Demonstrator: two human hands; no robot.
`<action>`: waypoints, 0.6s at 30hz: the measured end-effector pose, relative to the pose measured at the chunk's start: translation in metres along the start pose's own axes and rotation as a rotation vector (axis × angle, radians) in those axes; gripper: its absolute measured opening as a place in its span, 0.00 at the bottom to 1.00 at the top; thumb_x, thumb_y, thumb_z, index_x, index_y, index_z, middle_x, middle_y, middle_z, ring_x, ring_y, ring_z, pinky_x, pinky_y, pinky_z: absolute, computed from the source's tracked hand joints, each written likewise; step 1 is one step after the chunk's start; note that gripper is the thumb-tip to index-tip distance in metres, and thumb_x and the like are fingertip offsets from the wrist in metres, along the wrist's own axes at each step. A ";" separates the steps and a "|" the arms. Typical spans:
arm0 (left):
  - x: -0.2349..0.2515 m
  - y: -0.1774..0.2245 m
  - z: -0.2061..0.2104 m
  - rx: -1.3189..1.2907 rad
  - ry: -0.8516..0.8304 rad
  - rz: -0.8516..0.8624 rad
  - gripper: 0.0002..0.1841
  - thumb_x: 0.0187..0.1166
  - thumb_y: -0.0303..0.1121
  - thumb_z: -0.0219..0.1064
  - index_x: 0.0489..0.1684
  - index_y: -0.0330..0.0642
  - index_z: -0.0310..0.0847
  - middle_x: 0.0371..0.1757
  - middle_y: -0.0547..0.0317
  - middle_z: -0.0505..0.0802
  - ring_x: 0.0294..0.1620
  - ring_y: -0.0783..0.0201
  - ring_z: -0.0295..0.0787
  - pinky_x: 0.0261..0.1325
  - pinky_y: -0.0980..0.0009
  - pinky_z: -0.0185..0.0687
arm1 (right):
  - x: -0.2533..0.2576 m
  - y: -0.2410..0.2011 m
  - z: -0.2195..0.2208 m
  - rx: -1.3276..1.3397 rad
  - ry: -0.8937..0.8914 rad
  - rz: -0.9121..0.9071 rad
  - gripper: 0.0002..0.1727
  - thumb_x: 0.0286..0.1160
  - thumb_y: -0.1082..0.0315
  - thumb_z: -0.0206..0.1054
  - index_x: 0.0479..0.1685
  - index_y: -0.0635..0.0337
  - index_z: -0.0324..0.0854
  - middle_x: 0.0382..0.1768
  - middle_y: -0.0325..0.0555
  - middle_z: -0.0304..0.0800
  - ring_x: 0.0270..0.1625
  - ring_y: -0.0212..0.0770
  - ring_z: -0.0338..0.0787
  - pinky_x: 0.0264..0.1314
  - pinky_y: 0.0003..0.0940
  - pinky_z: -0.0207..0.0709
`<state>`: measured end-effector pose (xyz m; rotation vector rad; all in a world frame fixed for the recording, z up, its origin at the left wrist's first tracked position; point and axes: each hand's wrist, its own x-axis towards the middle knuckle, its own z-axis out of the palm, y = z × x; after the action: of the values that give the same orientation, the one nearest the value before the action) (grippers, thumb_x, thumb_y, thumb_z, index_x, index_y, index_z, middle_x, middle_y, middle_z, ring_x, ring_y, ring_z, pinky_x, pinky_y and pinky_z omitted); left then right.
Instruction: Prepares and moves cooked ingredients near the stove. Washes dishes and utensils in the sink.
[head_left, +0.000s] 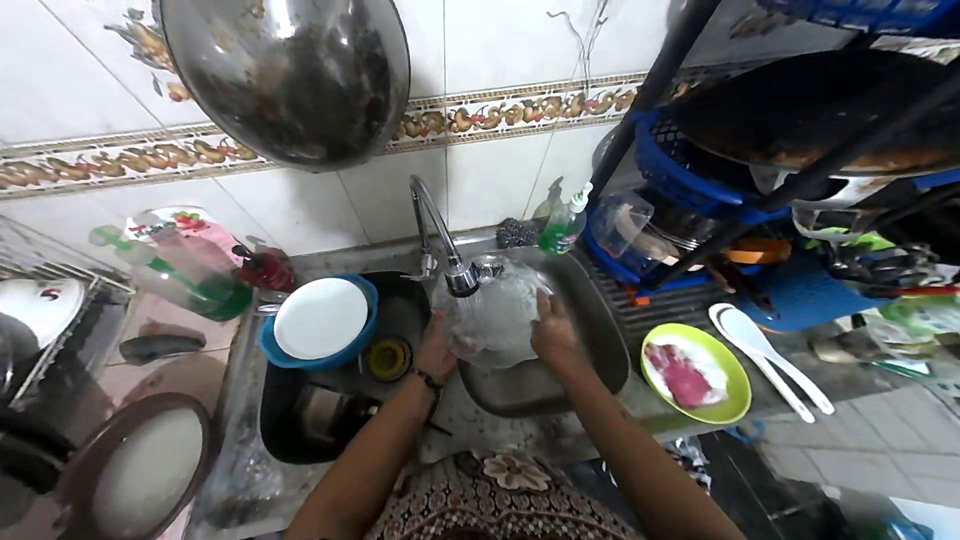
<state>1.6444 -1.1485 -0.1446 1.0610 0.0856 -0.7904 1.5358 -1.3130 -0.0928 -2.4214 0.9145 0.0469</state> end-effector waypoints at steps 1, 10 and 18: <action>-0.001 0.001 0.002 0.053 0.008 0.020 0.29 0.97 0.47 0.29 0.86 0.41 0.56 0.69 0.43 0.82 0.62 0.55 0.85 0.60 0.57 0.85 | 0.004 0.001 0.005 -0.091 -0.056 -0.024 0.35 0.89 0.67 0.57 0.93 0.67 0.52 0.92 0.73 0.45 0.92 0.74 0.52 0.87 0.70 0.52; -0.019 -0.014 0.016 0.127 0.067 -0.072 0.29 0.97 0.45 0.31 0.89 0.36 0.52 0.78 0.38 0.76 0.72 0.53 0.80 0.71 0.56 0.79 | 0.040 -0.029 0.059 -0.148 -0.313 -0.219 0.43 0.88 0.59 0.57 0.96 0.66 0.39 0.94 0.75 0.25 0.95 0.74 0.25 0.88 0.80 0.20; -0.013 -0.004 0.000 0.283 0.142 -0.008 0.30 0.97 0.46 0.30 0.85 0.33 0.58 0.72 0.37 0.80 0.65 0.54 0.82 0.66 0.57 0.81 | -0.013 -0.018 0.051 0.116 -0.632 -0.669 0.29 0.96 0.62 0.43 0.94 0.60 0.54 0.94 0.60 0.50 0.94 0.59 0.55 0.94 0.55 0.49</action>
<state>1.6328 -1.1427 -0.1419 1.3859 0.1003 -0.7472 1.5444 -1.2684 -0.1246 -2.2576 -0.1735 0.4623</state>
